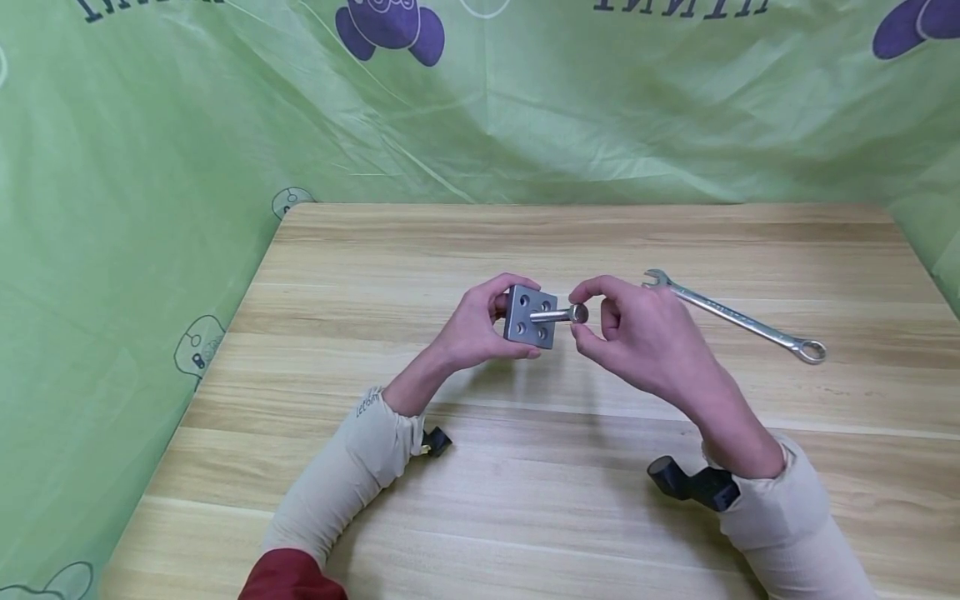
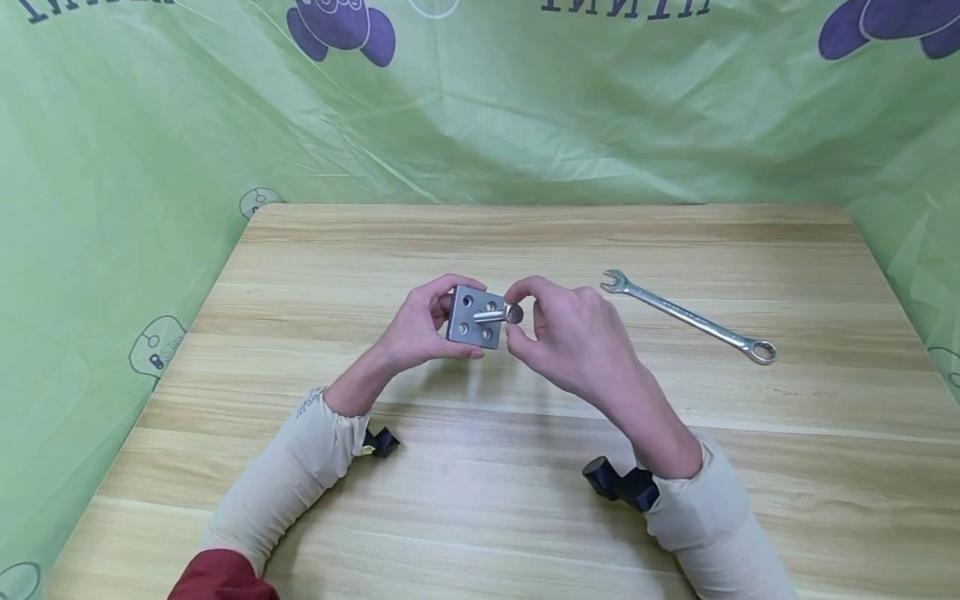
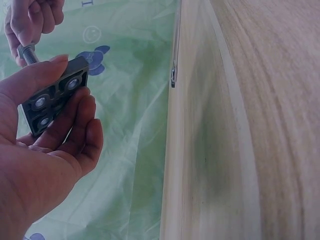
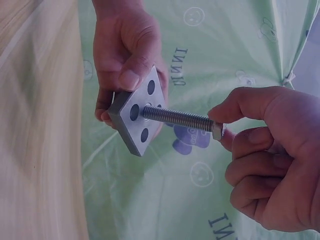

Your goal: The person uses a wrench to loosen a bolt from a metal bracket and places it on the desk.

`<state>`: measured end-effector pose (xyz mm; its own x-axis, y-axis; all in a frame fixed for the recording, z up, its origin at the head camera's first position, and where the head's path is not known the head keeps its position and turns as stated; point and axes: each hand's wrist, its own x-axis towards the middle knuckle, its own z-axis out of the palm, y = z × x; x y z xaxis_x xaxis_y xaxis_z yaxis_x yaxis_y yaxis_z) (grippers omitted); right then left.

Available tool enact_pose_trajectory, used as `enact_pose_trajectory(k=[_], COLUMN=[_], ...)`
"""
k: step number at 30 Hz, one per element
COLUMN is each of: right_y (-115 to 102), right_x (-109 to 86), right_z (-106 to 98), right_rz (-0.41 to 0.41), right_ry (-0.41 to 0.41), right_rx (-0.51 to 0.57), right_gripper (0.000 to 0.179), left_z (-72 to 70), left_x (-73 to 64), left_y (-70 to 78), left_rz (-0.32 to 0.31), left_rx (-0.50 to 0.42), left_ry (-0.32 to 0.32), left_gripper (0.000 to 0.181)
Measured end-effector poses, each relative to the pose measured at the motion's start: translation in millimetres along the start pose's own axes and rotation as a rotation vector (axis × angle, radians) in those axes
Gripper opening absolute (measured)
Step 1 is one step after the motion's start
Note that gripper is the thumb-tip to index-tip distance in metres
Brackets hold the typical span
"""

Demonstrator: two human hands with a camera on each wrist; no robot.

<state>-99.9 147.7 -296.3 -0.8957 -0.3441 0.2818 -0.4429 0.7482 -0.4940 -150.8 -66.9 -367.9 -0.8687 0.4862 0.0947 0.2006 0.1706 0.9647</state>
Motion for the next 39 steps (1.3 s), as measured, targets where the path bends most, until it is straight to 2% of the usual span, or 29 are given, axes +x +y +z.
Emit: enact_pose_trajectory(k=[3,6,9,12,16,19,29,32,39], right_y=[-1.2,-0.8,0.1,0.6,0.6,0.8,2.2,3.7,8.2], right_x=[0.7,0.6,-0.7,-1.4,-0.4,0.4,-0.2,-1.1,-0.7], right_z=[0.0,0.1,-0.5,-0.9,-0.2,1.0,0.9,0.6,3.1], right_rz=[0.02,0.007,0.006,0.04,0.099,0.102,0.008,-0.048,-0.201], right_ry=[-0.03,-0.04,-0.032,-0.01,-0.004,-0.018,0.016,0.056,0.16], right_rx=[0.021,0.02,0.006,-0.023,-0.082,-0.113,-0.099,-0.079,-0.034], right_gripper=[0.02,0.023,0.029,0.039,0.035,0.035,0.02,0.016,0.021], left_z=[0.0,-0.2,-0.6,-0.9,-0.8,-0.8,-1.1,-0.8,-0.5], left_x=[-0.2,-0.4,-0.6,-0.6,-0.4,-0.2,-0.2,-0.2,-0.4], left_y=[0.2,0.3,0.3,0.4,0.9,1.3,1.8,1.9,2.0], left_rz=[0.001,-0.001,-0.003,-0.002,-0.004,-0.003,0.001,-0.006,-0.011], left_rx=[-0.001,0.0,0.0,0.001,0.003,0.007,0.017,0.015,-0.004], left_ry=[0.001,0.001,0.003,0.005,0.002,0.001,0.002,0.002,0.0], left_gripper=[0.07,0.07,0.07,0.07,0.07,0.07,0.069,0.069,0.069])
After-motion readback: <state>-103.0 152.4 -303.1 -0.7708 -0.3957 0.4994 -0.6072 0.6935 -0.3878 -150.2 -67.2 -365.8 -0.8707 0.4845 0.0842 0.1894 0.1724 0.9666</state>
